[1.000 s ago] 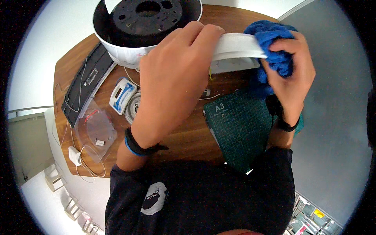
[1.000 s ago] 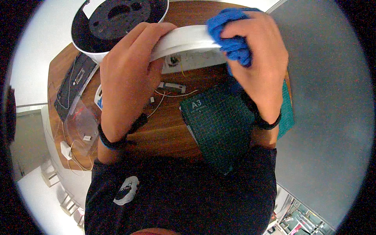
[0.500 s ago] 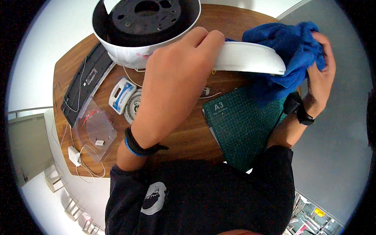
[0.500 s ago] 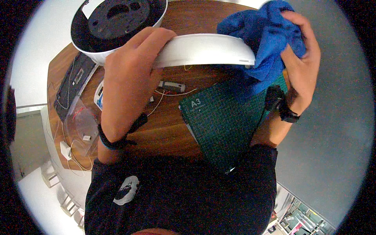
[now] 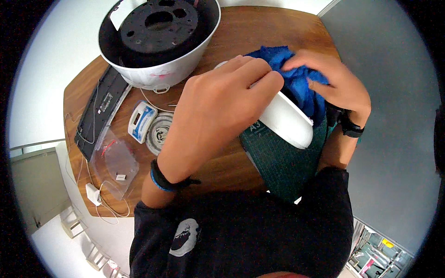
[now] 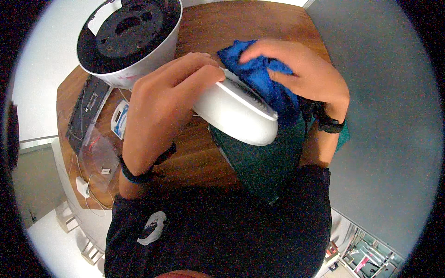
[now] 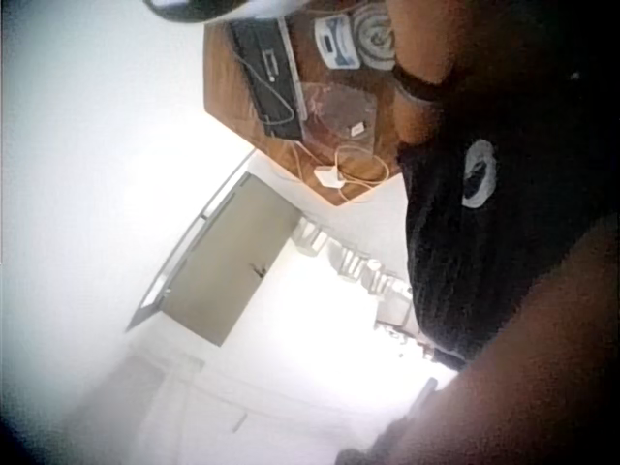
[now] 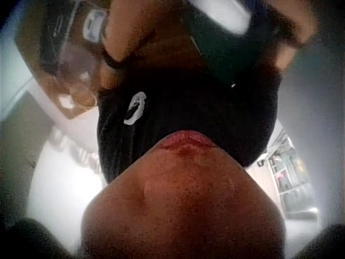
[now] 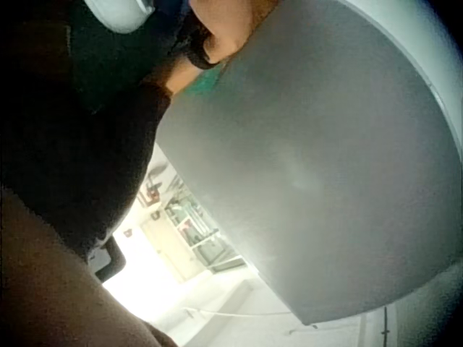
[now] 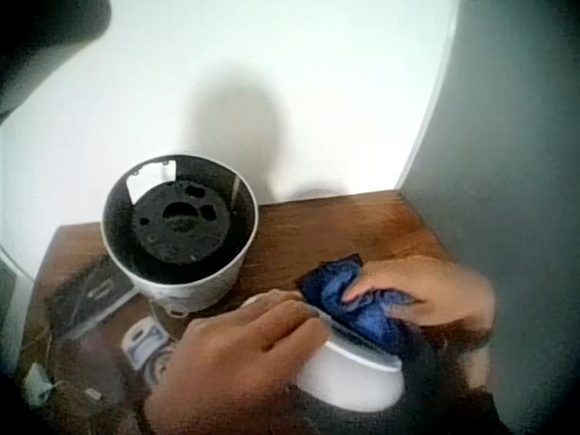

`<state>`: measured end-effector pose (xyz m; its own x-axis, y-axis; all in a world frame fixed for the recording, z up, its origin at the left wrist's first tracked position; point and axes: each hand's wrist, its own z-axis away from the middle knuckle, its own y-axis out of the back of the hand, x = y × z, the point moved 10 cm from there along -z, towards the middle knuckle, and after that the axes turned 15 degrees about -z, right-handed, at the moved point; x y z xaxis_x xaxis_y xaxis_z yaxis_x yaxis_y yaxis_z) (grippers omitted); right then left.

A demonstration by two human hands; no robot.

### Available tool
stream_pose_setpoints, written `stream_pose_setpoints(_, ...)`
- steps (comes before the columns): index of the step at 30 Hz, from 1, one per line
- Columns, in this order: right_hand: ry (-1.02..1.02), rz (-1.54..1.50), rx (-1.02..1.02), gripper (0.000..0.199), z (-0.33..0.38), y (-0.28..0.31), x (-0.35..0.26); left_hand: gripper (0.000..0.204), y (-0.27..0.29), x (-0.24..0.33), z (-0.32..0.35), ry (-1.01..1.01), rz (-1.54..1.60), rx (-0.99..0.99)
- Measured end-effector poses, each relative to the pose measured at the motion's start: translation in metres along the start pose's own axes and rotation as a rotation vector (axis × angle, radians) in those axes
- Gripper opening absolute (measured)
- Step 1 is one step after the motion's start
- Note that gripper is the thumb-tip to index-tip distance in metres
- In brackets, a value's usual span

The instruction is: The person cleans a white plastic component with a blue cloth, then assembles it into a white cylindrical appliance base. They connect wires to a heating element and insert the element into the base, followed by placing a black internal component inside.

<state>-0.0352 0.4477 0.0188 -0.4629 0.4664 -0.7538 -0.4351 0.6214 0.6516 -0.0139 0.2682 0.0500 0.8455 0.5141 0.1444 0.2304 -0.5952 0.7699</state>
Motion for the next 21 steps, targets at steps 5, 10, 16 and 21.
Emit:
stream_pose_setpoints(5,0.115,-0.179,0.059,0.048,-0.006,-0.007,-0.018,0.020,-0.001,0.000,0.000,-0.005,-0.056,0.003)
stream_pose_setpoints(10,-0.013,-0.041,-0.175,0.047,-0.002,-0.028,0.013,0.030,0.002,-0.008,0.002,0.040,-0.077,0.040)
stream_pose_setpoints(16,-0.290,0.256,0.099,0.045,0.028,0.023,0.073,0.045,0.003,-0.020,0.003,0.105,-0.076,0.059)
stream_pose_setpoints(21,-0.286,0.630,0.484,0.044,0.047,0.066,0.048,0.044,-0.004,-0.029,0.005,0.176,-0.069,0.069)
